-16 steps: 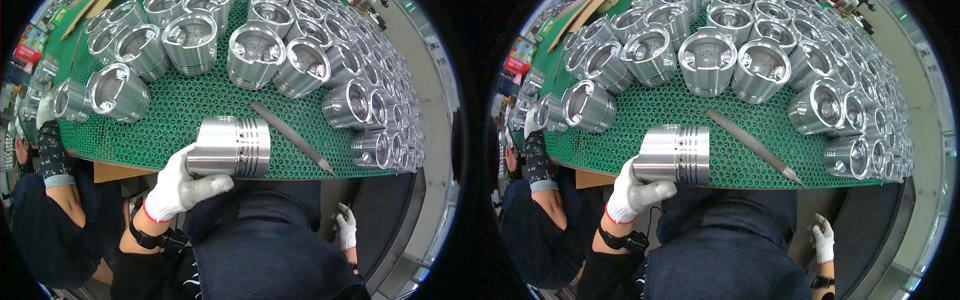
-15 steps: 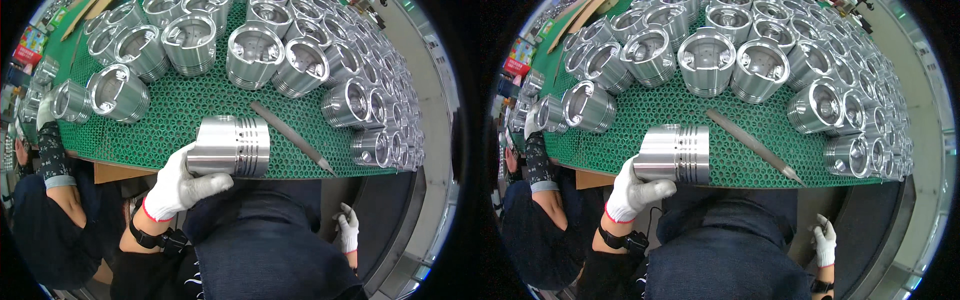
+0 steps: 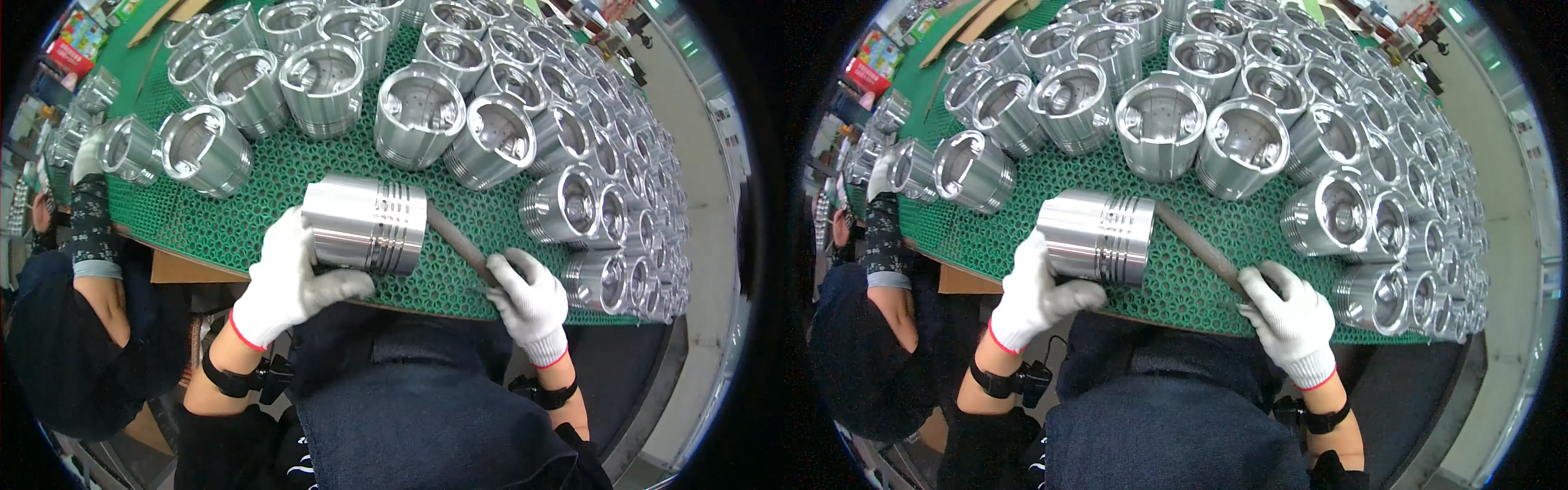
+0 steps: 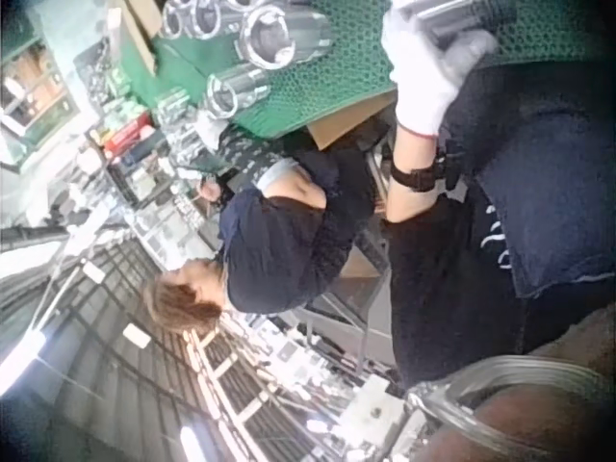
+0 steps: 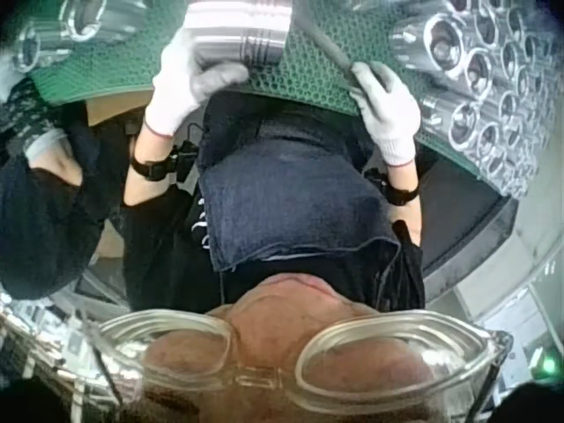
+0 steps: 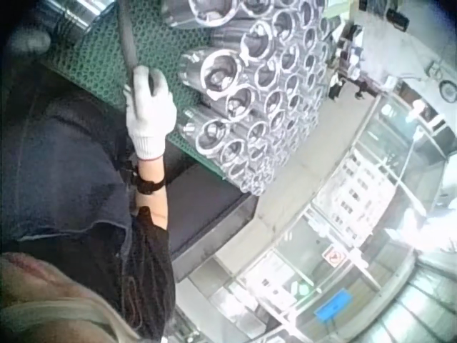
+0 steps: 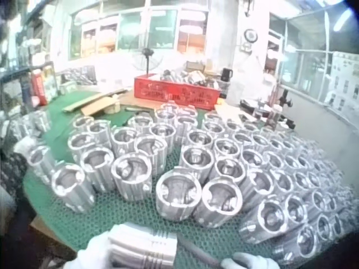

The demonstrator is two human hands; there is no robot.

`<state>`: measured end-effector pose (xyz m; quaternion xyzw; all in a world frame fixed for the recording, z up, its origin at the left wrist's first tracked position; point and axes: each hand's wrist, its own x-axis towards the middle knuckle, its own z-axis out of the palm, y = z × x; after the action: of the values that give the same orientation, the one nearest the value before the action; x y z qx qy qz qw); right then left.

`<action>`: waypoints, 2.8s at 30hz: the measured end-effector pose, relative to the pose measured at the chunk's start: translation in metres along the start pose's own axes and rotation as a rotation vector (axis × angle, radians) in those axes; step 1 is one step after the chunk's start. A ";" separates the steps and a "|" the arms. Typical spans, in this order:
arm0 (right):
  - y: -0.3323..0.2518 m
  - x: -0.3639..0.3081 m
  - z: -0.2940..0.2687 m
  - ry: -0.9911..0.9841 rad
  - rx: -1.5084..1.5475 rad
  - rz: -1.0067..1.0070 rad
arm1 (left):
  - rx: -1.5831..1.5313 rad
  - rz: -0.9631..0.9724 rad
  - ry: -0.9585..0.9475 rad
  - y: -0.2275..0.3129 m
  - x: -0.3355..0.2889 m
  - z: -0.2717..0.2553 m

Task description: Manually file the edges and interior surfaces of metal engine pistons to remove burrs and inspect for quality.

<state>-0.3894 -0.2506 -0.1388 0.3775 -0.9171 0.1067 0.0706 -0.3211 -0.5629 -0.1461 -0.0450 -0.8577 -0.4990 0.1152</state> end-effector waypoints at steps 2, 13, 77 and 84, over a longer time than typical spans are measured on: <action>0.007 -0.004 0.003 0.024 -0.014 -0.018 | 0.420 0.052 0.008 -0.009 -0.006 0.008; 0.016 0.005 0.008 0.120 0.118 0.015 | -0.555 -0.447 0.047 0.013 -0.043 0.004; 0.023 -0.004 0.010 0.224 0.069 0.199 | -0.521 -0.090 0.131 -0.008 -0.025 0.031; 0.028 -0.004 0.013 0.233 0.090 0.165 | -0.406 -0.122 0.023 -0.001 -0.027 0.025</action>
<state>-0.4068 -0.2315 -0.1565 0.2885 -0.9249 0.1962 0.1508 -0.2988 -0.5406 -0.1660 -0.0096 -0.7395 -0.6680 0.0830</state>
